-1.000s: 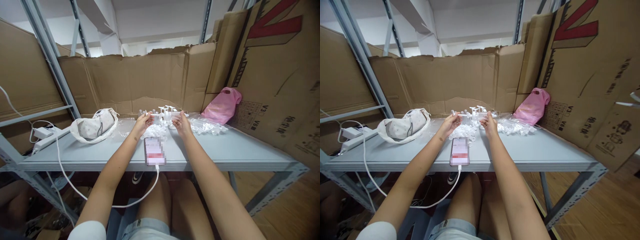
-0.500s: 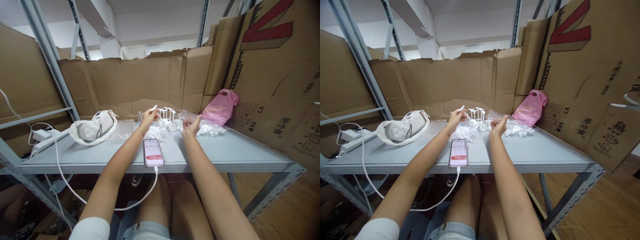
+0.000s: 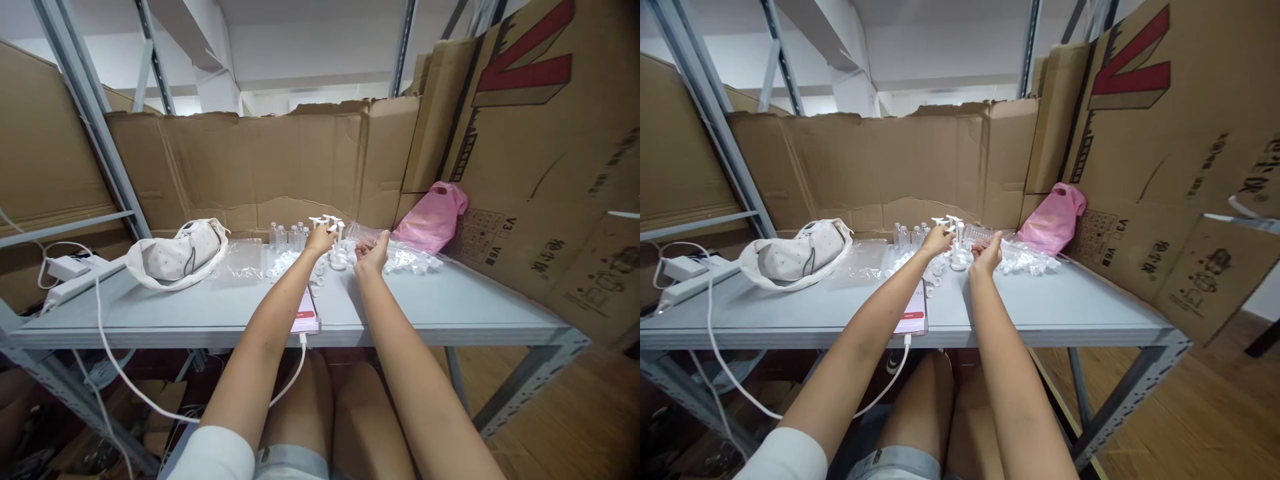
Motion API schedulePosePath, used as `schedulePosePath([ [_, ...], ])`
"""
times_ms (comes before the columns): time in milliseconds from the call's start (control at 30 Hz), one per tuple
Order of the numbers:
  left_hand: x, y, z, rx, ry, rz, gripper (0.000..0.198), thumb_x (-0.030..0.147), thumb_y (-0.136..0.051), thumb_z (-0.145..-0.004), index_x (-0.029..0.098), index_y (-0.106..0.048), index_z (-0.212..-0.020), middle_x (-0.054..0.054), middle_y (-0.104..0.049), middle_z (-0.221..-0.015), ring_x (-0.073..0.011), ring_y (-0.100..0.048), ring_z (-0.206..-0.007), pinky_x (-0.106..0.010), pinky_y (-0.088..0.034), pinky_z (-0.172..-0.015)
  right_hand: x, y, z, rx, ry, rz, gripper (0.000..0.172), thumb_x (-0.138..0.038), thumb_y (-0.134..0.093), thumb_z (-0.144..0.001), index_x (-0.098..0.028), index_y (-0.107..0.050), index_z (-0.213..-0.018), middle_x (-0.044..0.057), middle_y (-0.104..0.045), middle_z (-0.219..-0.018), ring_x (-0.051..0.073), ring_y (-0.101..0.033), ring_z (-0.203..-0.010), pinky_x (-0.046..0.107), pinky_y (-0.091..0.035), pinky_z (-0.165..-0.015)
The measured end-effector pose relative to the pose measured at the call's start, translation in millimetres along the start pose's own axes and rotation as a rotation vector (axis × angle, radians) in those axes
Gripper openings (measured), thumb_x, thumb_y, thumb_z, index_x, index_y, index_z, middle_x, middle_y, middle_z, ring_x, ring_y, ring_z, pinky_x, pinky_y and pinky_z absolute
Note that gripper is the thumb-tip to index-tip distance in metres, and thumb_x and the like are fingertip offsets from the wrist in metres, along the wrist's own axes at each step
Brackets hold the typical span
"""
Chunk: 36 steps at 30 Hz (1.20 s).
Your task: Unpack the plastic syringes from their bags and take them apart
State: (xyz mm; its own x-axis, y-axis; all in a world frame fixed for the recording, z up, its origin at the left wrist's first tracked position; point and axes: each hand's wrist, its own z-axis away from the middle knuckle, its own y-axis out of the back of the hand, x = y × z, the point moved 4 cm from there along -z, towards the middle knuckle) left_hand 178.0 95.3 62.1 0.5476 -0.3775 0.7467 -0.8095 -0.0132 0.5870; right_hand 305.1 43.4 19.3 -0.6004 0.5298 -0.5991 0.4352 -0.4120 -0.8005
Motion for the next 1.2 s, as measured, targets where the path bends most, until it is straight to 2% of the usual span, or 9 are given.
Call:
schedulePosePath([
  [133,3.6,1.9,0.1,0.099,-0.058,-0.183,0.018,0.026,-0.052,-0.086,0.018,-0.066,-0.093,-0.008,-0.071,-0.087,-0.017,-0.066,-0.079,-0.028,-0.047,-0.079,-2.1,-0.9,4.9,0.022,-0.042,-0.037,0.041,-0.061,-0.054,-0.08,-0.022,-0.043,-0.078,-0.008,-0.05,-0.057,0.004,-0.049,-0.04,0.013,-0.039,-0.037],
  [267,4.8,0.2,0.7,0.128,-0.043,-0.225,0.021,0.025,-0.05,-0.087,0.019,-0.067,-0.098,-0.008,-0.072,-0.093,-0.0187,-0.066,-0.089,-0.028,-0.045,-0.082,-3.1,-1.9,7.1,0.026,-0.06,-0.03,0.037,-0.057,-0.053,-0.083,-0.021,-0.044,-0.077,-0.008,-0.049,-0.055,0.004,-0.048,-0.039,0.013,-0.038,-0.036],
  [633,0.9,-0.1,-2.9,0.174,-0.007,-0.206,0.023,0.026,-0.046,-0.088,0.018,-0.063,-0.103,-0.012,-0.069,-0.106,-0.0225,-0.063,-0.101,-0.031,-0.044,-0.087,-2.4,-3.7,9.4,0.002,-0.065,-0.023,0.037,-0.056,-0.054,-0.082,-0.021,-0.046,-0.074,-0.007,-0.052,-0.054,0.005,-0.049,-0.039,0.014,-0.038,-0.035],
  [733,-3.4,-0.5,-2.9,0.146,0.032,-0.152,0.023,0.029,-0.05,-0.087,0.018,-0.06,-0.105,-0.011,-0.069,-0.103,-0.0216,-0.064,-0.097,-0.031,-0.044,-0.087,-1.3,-3.9,8.5,-0.018,-0.072,-0.021,0.037,-0.056,-0.054,-0.082,-0.021,-0.047,-0.073,-0.007,-0.053,-0.055,0.004,-0.048,-0.039,0.014,-0.039,-0.036],
  [867,-4.3,4.3,1.1,0.112,0.057,-0.121,0.033,0.031,-0.058,-0.082,0.016,-0.056,-0.112,-0.011,-0.068,-0.1,-0.0209,-0.065,-0.091,-0.032,-0.045,-0.086,0.9,-6.1,8.7,-0.069,-0.117,-0.007,0.035,-0.055,-0.055,-0.082,-0.02,-0.049,-0.076,-0.007,-0.053,-0.057,0.004,-0.049,-0.04,0.013,-0.04,-0.037],
  [967,-0.8,12.7,11.2,0.12,0.004,-0.087,0.036,0.03,-0.061,-0.08,0.016,-0.055,-0.112,-0.011,-0.066,-0.104,-0.0212,-0.063,-0.093,-0.032,-0.045,-0.085,2.1,-11.4,11.9,-0.165,-0.136,0.008,0.032,-0.05,-0.062,-0.078,-0.021,-0.05,-0.08,-0.007,-0.055,-0.06,0.004,-0.054,-0.043,0.013,-0.043,-0.039],
  [1033,-0.4,15.8,21.7,0.041,-0.031,0.005,0.037,0.029,-0.064,-0.077,0.016,-0.055,-0.11,-0.011,-0.064,-0.107,-0.0205,-0.061,-0.094,-0.032,-0.046,-0.084,2.8,-16.9,15.8,-0.284,-0.121,0.016,0.032,-0.043,-0.071,-0.072,-0.022,-0.05,-0.084,-0.007,-0.059,-0.066,0.007,-0.06,-0.05,0.015,-0.047,-0.044],
  [1133,-4.9,19.2,41.4,-0.14,-0.032,0.258,0.036,0.035,-0.066,-0.076,0.017,-0.056,-0.105,-0.01,-0.061,-0.113,-0.0195,-0.058,-0.1,-0.03,-0.047,-0.082,6.8,-24.1,23.8,-0.501,-0.1,0.061,0.047,-0.035,-0.082,-0.058,-0.025,-0.047,-0.088,-0.006,-0.066,-0.076,0.011,-0.067,-0.061,0.019,-0.052,-0.051],
  [1200,-10.3,25.0,53.5,-0.177,-0.029,0.442,0.036,0.044,-0.062,-0.08,0.017,-0.055,-0.103,-0.011,-0.059,-0.118,-0.0195,-0.057,-0.104,-0.03,-0.048,-0.082,13.6,-26.9,29.9,-0.657,-0.117,0.163,0.054,-0.035,-0.085,-0.052,-0.025,-0.047,-0.089,-0.006,-0.068,-0.077,0.013,-0.067,-0.062,0.022,-0.054,-0.054],
])
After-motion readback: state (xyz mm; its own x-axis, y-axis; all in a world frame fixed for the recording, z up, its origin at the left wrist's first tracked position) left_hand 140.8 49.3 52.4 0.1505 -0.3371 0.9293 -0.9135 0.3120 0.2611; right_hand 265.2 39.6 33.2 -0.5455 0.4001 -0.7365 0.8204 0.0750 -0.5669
